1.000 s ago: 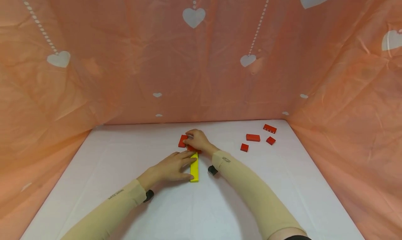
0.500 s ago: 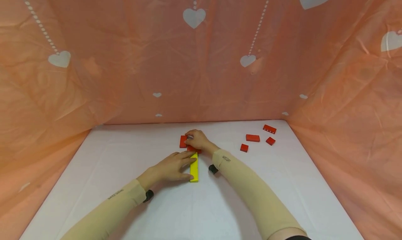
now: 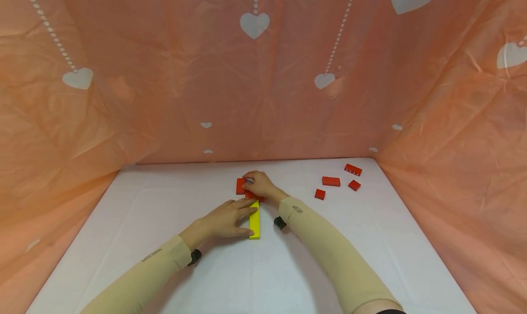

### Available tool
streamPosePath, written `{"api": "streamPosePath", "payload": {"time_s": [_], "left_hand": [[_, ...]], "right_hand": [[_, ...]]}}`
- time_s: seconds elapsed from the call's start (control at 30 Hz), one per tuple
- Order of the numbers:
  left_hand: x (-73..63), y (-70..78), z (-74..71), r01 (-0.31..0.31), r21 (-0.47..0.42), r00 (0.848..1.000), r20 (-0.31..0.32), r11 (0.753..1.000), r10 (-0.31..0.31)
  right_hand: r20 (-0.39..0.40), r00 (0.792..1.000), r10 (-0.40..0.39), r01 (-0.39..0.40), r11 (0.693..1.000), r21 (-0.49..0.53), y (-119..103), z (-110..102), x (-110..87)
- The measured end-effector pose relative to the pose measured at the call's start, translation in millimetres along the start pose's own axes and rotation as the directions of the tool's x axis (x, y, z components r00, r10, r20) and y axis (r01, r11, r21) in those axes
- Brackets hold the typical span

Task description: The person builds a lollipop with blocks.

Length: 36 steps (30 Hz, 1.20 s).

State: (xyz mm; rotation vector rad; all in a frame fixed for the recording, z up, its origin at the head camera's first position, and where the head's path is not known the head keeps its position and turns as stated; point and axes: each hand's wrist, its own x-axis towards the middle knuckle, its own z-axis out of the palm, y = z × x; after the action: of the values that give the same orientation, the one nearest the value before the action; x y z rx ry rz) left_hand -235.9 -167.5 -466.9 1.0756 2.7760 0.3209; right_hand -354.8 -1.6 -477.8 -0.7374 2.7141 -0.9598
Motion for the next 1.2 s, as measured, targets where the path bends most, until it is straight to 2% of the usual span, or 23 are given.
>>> {"api": "streamPosePath", "payload": {"time_s": [0.27, 0.8, 1.0, 1.2], "left_hand": [[-0.6, -0.3, 1.1, 0.005, 0.001, 1.0, -0.002, 1.0, -0.005], [0.0, 1.8, 0.2, 0.017, -0.001, 1.0, 0.008, 1.0, -0.017], [-0.3, 2.5, 0.4, 0.022, -0.015, 1.0, 0.012, 1.0, -0.022], [-0.6, 2.9, -0.7, 0.036, -0.013, 0.999, 0.012, 0.999, -0.036]], "right_hand": [[0.002, 1.0, 0.024, -0.025, 0.999, 0.024, -2, 0, -2.1], [0.006, 1.0, 0.026, -0.026, 0.999, 0.031, -2, -2, -3.8], [0.002, 0.999, 0.053, -0.053, 0.992, 0.116, -2, -5, -8.1], [-0.031, 0.999, 0.03, -0.023, 0.982, 0.186, -5, -18, -20.2]]}}
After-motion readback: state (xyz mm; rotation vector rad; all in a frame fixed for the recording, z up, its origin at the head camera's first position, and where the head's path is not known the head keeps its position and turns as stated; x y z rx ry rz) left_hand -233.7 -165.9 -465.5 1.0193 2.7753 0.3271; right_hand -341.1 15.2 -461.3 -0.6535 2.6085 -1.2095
